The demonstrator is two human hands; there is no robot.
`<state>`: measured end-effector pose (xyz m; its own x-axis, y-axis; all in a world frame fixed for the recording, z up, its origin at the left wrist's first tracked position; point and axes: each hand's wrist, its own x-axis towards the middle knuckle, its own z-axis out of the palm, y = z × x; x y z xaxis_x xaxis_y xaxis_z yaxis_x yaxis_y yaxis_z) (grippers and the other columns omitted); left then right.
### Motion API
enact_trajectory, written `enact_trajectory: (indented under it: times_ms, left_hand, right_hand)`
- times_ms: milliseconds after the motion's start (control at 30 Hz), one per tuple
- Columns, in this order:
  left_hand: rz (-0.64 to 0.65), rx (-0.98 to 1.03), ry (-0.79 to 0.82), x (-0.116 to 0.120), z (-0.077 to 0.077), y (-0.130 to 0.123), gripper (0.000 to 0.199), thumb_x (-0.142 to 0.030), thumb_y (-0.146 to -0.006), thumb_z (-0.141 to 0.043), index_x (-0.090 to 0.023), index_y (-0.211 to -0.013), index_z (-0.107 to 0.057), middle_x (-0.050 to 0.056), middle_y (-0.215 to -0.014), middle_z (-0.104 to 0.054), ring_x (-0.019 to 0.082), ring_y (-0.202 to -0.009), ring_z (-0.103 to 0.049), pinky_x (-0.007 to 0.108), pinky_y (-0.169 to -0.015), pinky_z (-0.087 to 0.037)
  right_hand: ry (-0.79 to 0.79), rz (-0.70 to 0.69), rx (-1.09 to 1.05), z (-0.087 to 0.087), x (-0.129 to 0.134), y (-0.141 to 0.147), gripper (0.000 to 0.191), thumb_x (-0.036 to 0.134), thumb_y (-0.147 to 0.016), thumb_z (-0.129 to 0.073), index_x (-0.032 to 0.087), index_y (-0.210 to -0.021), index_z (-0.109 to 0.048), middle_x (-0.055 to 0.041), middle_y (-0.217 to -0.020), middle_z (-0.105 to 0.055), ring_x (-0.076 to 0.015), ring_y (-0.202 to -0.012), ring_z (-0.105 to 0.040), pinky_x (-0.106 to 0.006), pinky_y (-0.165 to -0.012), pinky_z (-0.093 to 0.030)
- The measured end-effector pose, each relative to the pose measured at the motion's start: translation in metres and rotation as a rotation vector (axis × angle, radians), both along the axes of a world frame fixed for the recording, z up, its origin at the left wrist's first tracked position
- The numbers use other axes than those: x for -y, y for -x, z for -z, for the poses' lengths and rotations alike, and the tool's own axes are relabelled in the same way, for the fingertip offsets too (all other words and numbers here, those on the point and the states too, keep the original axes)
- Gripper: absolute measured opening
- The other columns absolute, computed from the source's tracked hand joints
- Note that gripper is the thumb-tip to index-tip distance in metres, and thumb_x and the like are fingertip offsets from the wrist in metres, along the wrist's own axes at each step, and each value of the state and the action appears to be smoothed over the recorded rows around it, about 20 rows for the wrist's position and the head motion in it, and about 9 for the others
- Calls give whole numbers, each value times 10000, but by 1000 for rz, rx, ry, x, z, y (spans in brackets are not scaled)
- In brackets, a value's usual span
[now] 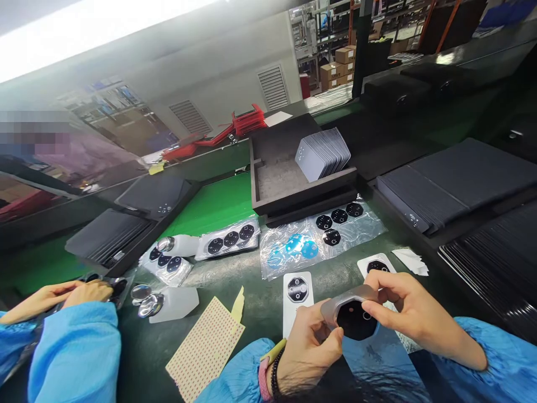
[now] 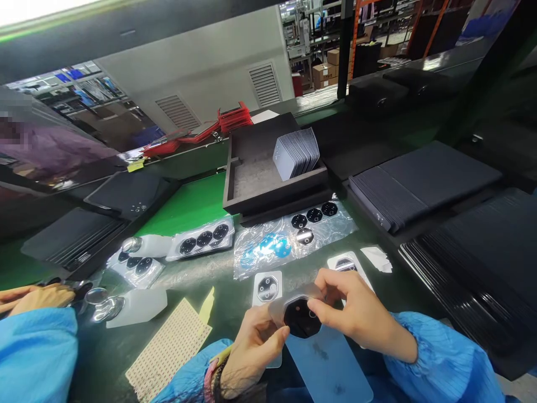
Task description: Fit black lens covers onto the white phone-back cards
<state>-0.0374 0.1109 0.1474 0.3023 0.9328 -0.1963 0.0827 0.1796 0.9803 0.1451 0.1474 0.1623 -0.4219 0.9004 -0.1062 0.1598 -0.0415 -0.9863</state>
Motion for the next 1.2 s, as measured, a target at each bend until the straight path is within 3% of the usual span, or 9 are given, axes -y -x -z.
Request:
enact_trajectory:
  times_ms: [133, 300, 400, 567, 667, 800, 867, 1033, 1200]
  left_hand:
    - [47, -32, 35, -12, -10, -4, 264, -435, -710, -571, -232, -706, -741, -27, -624, -654, 177, -625, -554, 324, -617, -475]
    - [77, 6, 95, -21, 8, -7, 195, -380, -700, -596, -228, -682, -716, -37, -635, -672, 181, -624, -606, 313, -588, -486]
    - [91, 38, 165, -26, 25, -6, 147, -263, -773, -575, -240, -804, -717, -51, -675, -693, 169, -645, -647, 265, -544, -479]
    - [93, 25, 164, -28, 48, -8, 417, -57, -847, -443, -318, -1114, -629, -79, -841, -739, 155, -755, -698, 234, -598, -535]
    - [66, -156, -71, -22, 59, -8, 562, -62, -860, -420, -338, -1350, -427, -33, -1114, -703, 190, -944, -687, 267, -745, -577]
    - [-16, -579, -601, -12, 63, 5, 619, -134, -843, -459, -238, -1432, -300, 114, -1425, -470, 293, -1262, -493, 390, -974, -519]
    - [23, -718, -804, -7, 61, 15, 559, -113, -823, -437, -186, -1374, -381, 153, -1362, -530, 293, -1257, -501, 425, -994, -506]
    - [174, -918, -1090, 13, 63, 42, 378, -47, -792, -377, -163, -1082, -590, 64, -986, -734, 187, -989, -682, 268, -876, -583]
    - [136, -1047, -1190, 34, 82, 54, 347, -45, -820, -362, -94, -1032, -632, 97, -1026, -730, 198, -982, -682, 278, -854, -591]
  right_hand:
    - [28, -1, 43, 12, -8, 4, 430, 542, -710, -604, 221, -527, -384, 46, -509, -395, -115, -491, -383, -251, -451, -329]
    - [-83, -23, 225, 33, -26, 3, 591, 667, -735, -529, 226, -462, -246, 72, -457, -230, -94, -444, -244, -249, -422, -212]
    - [-180, 56, 357, 44, -42, -3, 532, 608, -823, -453, 224, -469, -354, 53, -447, -364, -112, -445, -332, -267, -461, -280]
    - [-348, 111, 615, 52, -63, -8, 204, 317, -854, -495, 223, -695, -582, -24, -736, -660, -212, -729, -588, -329, -648, -439]
    - [-435, 57, 771, 49, -73, 2, 121, 196, -850, -506, 210, -841, -625, -70, -926, -677, -252, -937, -588, -365, -764, -471]
    - [-383, -1, 949, 44, -89, 22, 164, 183, -852, -561, 168, -1008, -612, -128, -1109, -616, -285, -1077, -547, -380, -809, -493]
    - [-338, -17, 995, 43, -96, 30, 203, 207, -850, -592, 149, -1045, -593, -146, -1150, -589, -298, -1119, -524, -383, -811, -500]
    - [-320, -28, 1039, 44, -101, 40, 256, 240, -830, -646, 127, -1046, -569, -146, -1119, -577, -301, -1104, -521, -369, -778, -508]
    - [-321, -37, 1043, 46, -101, 42, 196, 213, -809, -655, 157, -977, -571, -111, -1042, -590, -282, -1030, -548, -344, -725, -502]
